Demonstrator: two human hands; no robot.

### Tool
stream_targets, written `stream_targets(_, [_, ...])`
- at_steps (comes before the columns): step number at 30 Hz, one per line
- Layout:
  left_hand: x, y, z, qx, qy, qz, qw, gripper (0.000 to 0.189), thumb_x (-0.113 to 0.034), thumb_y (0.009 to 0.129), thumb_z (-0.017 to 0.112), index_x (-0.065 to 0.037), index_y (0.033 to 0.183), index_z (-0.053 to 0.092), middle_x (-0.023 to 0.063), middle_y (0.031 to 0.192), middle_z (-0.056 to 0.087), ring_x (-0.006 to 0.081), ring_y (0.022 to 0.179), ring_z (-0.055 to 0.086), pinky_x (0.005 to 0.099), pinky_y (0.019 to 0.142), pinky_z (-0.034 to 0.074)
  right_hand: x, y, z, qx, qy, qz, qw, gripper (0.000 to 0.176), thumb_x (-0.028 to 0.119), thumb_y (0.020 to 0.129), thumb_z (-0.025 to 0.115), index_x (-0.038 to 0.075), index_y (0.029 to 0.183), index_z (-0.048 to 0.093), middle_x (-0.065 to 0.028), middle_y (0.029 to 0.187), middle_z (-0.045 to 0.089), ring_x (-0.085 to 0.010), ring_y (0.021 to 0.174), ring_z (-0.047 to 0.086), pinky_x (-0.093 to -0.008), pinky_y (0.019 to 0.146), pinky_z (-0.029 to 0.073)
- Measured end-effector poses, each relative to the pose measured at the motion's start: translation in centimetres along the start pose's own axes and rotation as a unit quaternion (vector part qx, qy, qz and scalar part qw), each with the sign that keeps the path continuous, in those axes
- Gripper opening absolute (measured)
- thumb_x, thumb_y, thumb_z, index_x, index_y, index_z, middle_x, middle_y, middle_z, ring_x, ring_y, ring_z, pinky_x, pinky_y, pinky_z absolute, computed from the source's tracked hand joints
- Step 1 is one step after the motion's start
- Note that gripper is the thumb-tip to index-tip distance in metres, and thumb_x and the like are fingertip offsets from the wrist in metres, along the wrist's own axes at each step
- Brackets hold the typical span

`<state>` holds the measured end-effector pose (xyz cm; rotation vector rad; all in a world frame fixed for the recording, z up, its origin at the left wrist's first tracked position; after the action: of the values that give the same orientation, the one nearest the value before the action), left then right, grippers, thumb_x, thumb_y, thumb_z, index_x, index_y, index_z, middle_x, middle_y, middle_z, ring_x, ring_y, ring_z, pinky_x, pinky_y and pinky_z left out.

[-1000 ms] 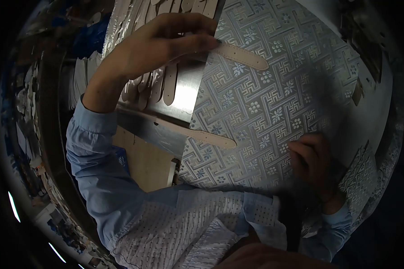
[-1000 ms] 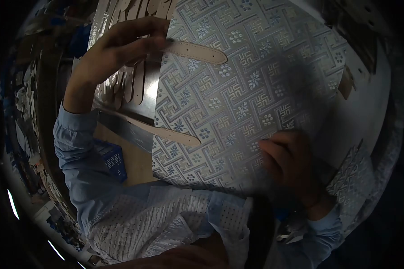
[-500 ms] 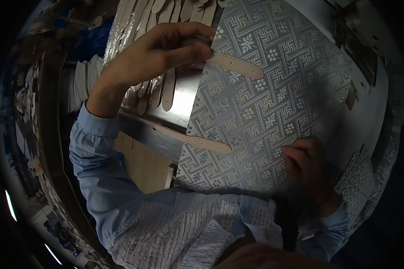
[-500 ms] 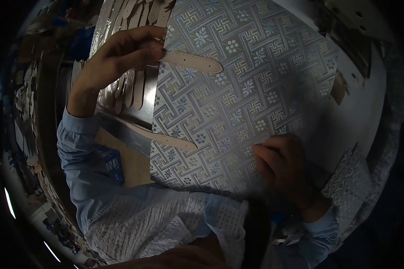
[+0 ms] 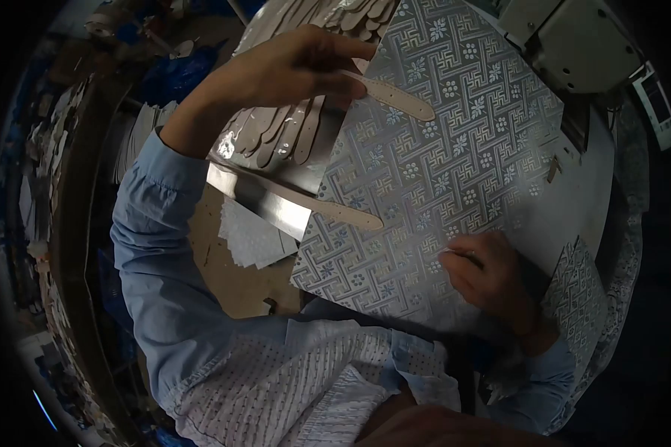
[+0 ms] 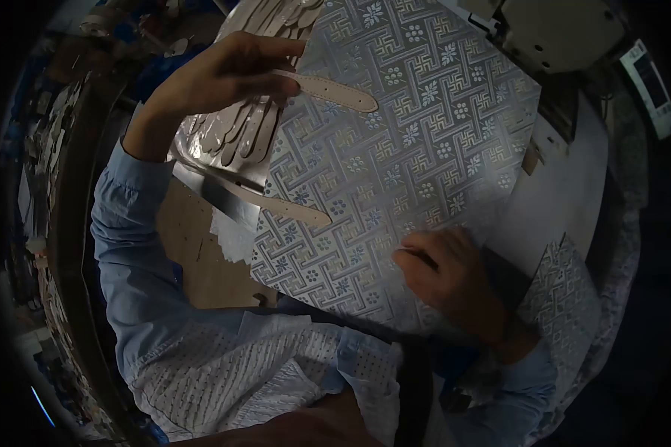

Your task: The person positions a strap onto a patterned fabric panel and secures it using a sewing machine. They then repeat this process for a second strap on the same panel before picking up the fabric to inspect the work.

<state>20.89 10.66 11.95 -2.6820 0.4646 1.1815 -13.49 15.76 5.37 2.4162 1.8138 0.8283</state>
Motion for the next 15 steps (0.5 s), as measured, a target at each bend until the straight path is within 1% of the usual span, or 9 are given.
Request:
stream_targets(2, [-2.3,0.0,-0.2,0.011,0.005,0.012,1.0,0.037,-0.015,0.099,0.059,0.001,0.132,0.058,0.0115,0.105,0.071,0.0178,0.097,0.069,0.032,0.089,0.055,0.4,-0.9,-1.5,0.011,-0.001,-0.017,1.0,0.024,0.001,0.075,0.073,0.008,0.097,0.068,-0.0055,0.101,0.061,-0.0234,0.084,0.058,-0.0382,0.075,0.046])
stream_targets(5, [-4.0,0.5,0.3,0.002,0.026,0.016,1.0,0.037,-0.015,0.099,0.059,0.001,0.132,0.057,0.0112,0.105,0.07,0.0174,0.096,0.069,0.0316,0.088,0.055,-0.1,-3.4,-3.6,-0.008,-0.035,-0.019,0.999,0.026,0.0,0.073,0.073,0.008,0.096,0.069,-0.0068,0.101,0.062,-0.0242,0.085,0.059,-0.0378,0.073,0.047])
stream_targets(7, [-4.9,0.7,0.4,0.003,0.042,0.014,0.999,0.037,-0.015,0.099,0.059,0.001,0.132,0.057,0.0108,0.104,0.07,0.017,0.095,0.068,0.0312,0.087,0.054,-1.3,-5.7,-5.0,-0.046,-0.075,-0.016,0.996,0.028,-0.003,0.072,0.072,0.009,0.098,0.069,-0.0087,0.102,0.062,-0.0252,0.086,0.059,-0.0374,0.071,0.047])
stream_targets(8, [-4.3,-1.5,-2.4,0.001,0.043,0.014,0.999,0.037,-0.015,0.099,0.059,0.001,0.132,0.057,0.0106,0.104,0.07,0.0168,0.095,0.068,0.031,0.086,0.054,1.4,-2.3,-6.0,-0.039,-0.078,-0.028,0.996,0.028,-0.003,0.072,0.072,0.009,0.098,0.069,-0.0087,0.102,0.062,-0.0252,0.086,0.059,-0.0374,0.071,0.047])
stream_targets(10, [-3.8,-0.9,-2.1,0.008,0.049,0.011,0.999,0.037,-0.015,0.099,0.059,0.001,0.132,0.057,0.0102,0.104,0.07,0.0164,0.094,0.068,0.0305,0.085,0.054,0.1,-3.4,-6.4,-0.074,-0.125,0.015,0.989,0.028,-0.001,0.072,0.071,0.005,0.099,0.068,-0.0096,0.104,0.063,-0.0256,0.084,0.061,-0.0365,0.072,0.048])
stream_targets(11, [-3.6,-0.4,-1.9,0.013,0.052,0.009,0.999,0.037,-0.015,0.099,0.059,0.001,0.133,0.057,0.01,0.104,0.07,0.0162,0.093,0.068,0.0303,0.084,0.054,-1.2,-4.1,-6.2,-0.07,-0.122,0.007,0.99,0.028,-0.001,0.072,0.071,0.005,0.099,0.068,-0.0096,0.104,0.063,-0.0256,0.084,0.061,-0.0365,0.072,0.048])
stream_targets(13, [-3.1,0.4,-1.9,0.019,0.056,0.011,0.998,0.037,-0.016,0.099,0.059,0.0,0.133,0.057,0.0096,0.103,0.07,0.0158,0.092,0.068,0.0299,0.083,0.053,-2.6,-5.1,-6.9,-0.1,-0.156,0.073,0.98,0.026,-0.004,0.074,0.07,0.004,0.099,0.068,-0.011,0.104,0.063,-0.0264,0.085,0.06,-0.0367,0.073,0.048])
stream_targets(14, [-3.0,0.8,-1.9,0.021,0.057,0.012,0.998,0.037,-0.016,0.099,0.059,0.0,0.133,0.057,0.0094,0.103,0.07,0.0156,0.092,0.067,0.0297,0.083,0.053,-2.9,-5.5,-6.9,-0.098,-0.159,0.07,0.98,0.026,-0.004,0.074,0.07,0.004,0.099,0.068,-0.011,0.104,0.063,-0.0264,0.085,0.06,-0.0367,0.073,0.048])
stream_targets(15, [-3.3,1.2,-2.7,0.023,0.056,0.008,0.998,0.037,-0.016,0.099,0.059,0.0,0.133,0.056,0.0092,0.103,0.07,0.0154,0.091,0.067,0.0295,0.082,0.053,-3.3,-5.1,-8.2,-0.107,-0.153,0.087,0.978,0.026,-0.004,0.075,0.07,0.004,0.099,0.068,-0.0112,0.104,0.063,-0.0274,0.086,0.06,-0.0375,0.074,0.048])
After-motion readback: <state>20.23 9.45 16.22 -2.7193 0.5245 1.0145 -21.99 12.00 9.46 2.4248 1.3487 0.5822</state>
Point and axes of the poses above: each hand's wrist, its own y-axis towards the middle knuckle, its own z-axis out of the palm, x = y × z, the point moved 3 cm from there along y, towards the middle knuckle
